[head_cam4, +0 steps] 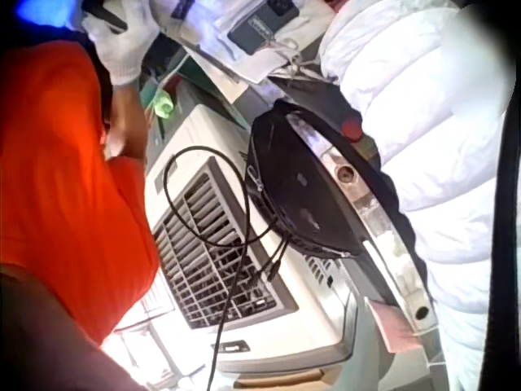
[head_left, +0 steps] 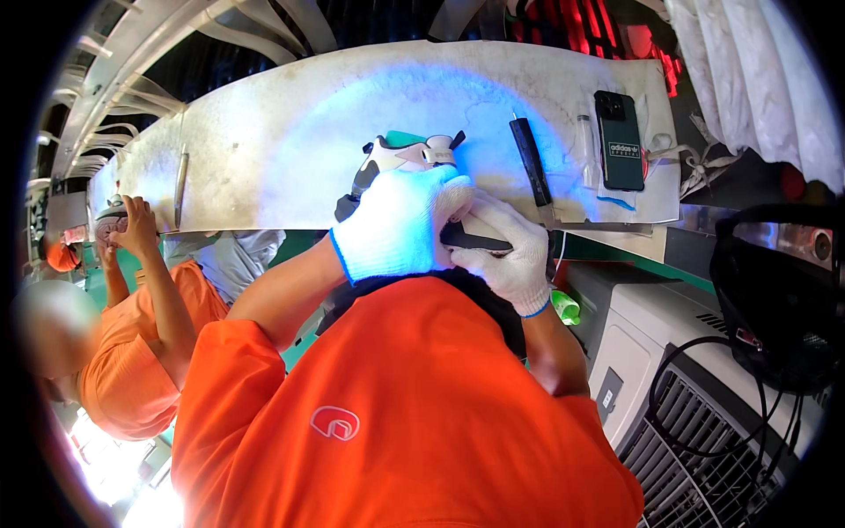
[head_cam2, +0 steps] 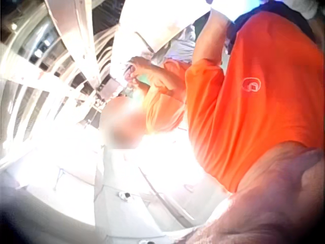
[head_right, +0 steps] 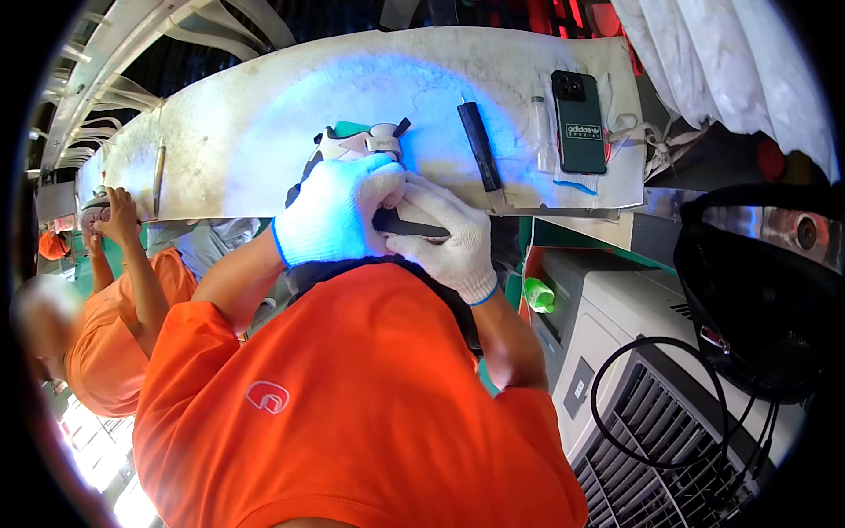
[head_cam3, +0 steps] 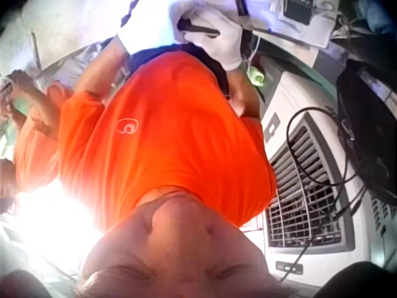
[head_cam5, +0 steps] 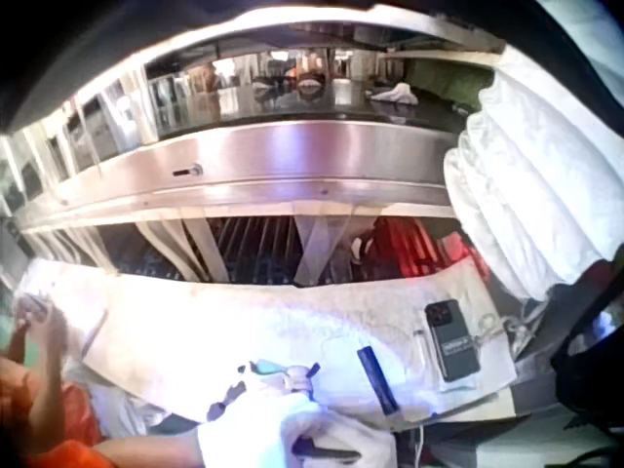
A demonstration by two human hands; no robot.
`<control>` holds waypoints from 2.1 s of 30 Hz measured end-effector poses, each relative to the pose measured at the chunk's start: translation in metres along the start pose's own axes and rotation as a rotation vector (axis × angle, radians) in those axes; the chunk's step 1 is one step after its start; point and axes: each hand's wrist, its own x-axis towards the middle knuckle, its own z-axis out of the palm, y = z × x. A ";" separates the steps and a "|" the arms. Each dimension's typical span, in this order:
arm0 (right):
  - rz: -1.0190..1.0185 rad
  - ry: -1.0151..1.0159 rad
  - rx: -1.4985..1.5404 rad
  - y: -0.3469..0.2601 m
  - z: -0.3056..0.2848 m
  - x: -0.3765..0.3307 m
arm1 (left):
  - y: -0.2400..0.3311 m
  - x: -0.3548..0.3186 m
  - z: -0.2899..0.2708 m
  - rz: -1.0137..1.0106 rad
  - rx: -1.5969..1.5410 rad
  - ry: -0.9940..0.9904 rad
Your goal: The person uses a small black tool to scrape and clean the surface of a sneaker held in their left hand. They repeatedly rub the tool against the shoe's upper and sole, rotating the shoe to access different areas.
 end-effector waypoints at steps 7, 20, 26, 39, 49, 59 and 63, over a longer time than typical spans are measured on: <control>-0.033 -0.010 -0.092 0.009 -0.005 -0.007 | 0.015 -0.017 -0.002 -0.048 0.192 0.011; -0.017 -0.052 -0.137 -0.003 -0.008 -0.003 | -0.010 -0.034 -0.001 0.083 0.302 0.098; -0.116 -0.123 -0.421 -0.024 -0.012 0.006 | -0.008 -0.021 -0.013 -0.090 0.246 -0.073; -0.173 0.032 -0.513 -0.029 0.007 0.017 | -0.014 -0.013 -0.008 -0.010 0.158 0.046; 0.104 -0.153 -0.336 -0.051 -0.010 0.039 | -0.013 -0.001 -0.022 -0.090 0.084 -0.072; 0.428 -0.245 -0.480 -0.068 0.002 0.061 | -0.002 0.014 -0.037 -0.241 0.028 -0.302; 0.420 -0.195 -0.433 -0.050 0.006 0.059 | -0.023 0.012 -0.030 -0.036 -0.013 -0.189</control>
